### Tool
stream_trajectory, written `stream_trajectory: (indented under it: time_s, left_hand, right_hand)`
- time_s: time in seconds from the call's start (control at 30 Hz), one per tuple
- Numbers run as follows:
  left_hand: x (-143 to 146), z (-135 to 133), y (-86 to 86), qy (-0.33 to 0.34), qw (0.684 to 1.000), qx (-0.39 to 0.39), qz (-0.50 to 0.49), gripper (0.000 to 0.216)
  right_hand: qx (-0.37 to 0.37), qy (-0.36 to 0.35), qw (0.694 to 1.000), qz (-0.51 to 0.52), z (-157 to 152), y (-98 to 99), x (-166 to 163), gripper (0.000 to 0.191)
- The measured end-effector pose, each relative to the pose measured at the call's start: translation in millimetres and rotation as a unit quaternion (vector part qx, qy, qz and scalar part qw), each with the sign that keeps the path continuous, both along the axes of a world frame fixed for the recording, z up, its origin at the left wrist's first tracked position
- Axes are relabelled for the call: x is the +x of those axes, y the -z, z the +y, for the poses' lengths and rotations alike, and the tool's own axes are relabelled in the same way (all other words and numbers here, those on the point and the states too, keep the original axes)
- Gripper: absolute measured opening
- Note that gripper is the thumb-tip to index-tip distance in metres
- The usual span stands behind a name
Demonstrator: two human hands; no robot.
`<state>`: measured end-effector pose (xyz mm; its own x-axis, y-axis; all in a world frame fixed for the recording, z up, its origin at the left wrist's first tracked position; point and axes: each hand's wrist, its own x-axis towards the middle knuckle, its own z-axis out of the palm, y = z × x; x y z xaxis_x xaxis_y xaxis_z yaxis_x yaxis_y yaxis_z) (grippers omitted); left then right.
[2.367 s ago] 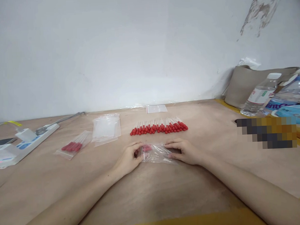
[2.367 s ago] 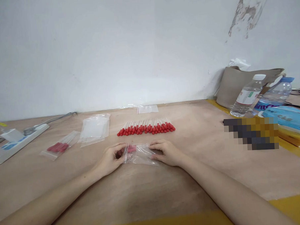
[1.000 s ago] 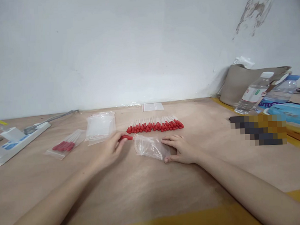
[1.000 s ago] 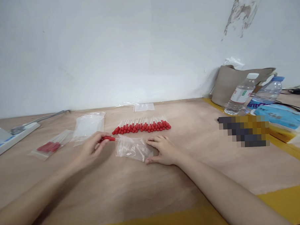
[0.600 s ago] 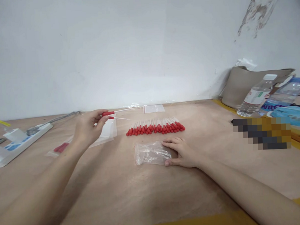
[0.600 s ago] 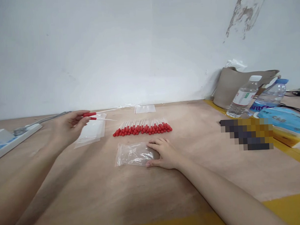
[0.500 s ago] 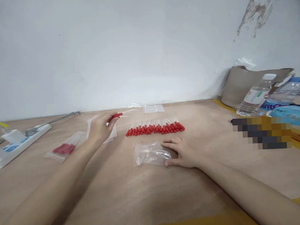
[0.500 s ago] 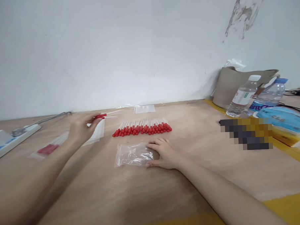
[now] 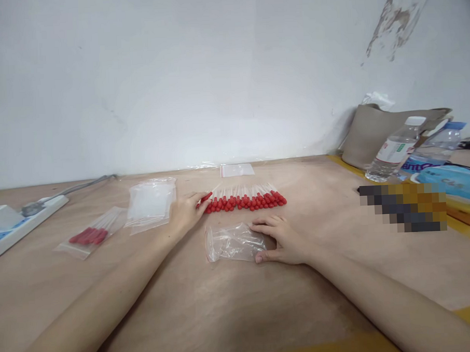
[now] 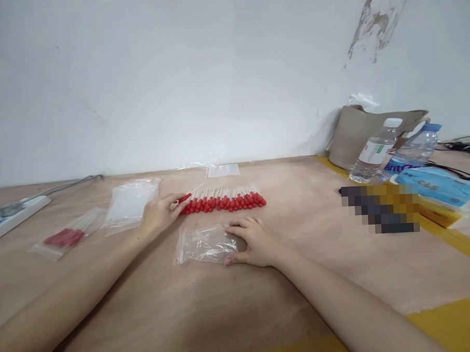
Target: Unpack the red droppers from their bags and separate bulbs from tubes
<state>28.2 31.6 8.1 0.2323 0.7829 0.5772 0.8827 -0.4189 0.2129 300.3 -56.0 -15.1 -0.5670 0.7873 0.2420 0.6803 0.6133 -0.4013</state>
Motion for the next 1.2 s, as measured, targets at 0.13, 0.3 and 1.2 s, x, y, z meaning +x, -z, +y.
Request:
stream_trajectory:
  time_s: [0.13,0.3,1.2]
  left_hand:
    - [5,5,4.0,-0.046,0.979,-0.095,-0.173,0.030]
    - [2,18,6.6,-0.022,0.933,-0.083,-0.348,0.038]
    - [-40,-10,15.6,-0.029,0.969,-0.121,-0.213,0.038]
  right_hand:
    - [0.001,0.003,1.000,-0.001,0,-0.5,0,0.077]
    - [-0.001,0.000,1.000,-0.001,-1,-1.5,0,0.077]
    - [-0.011,0.006,1.000,-0.009,-1,-3.9,0,0.076]
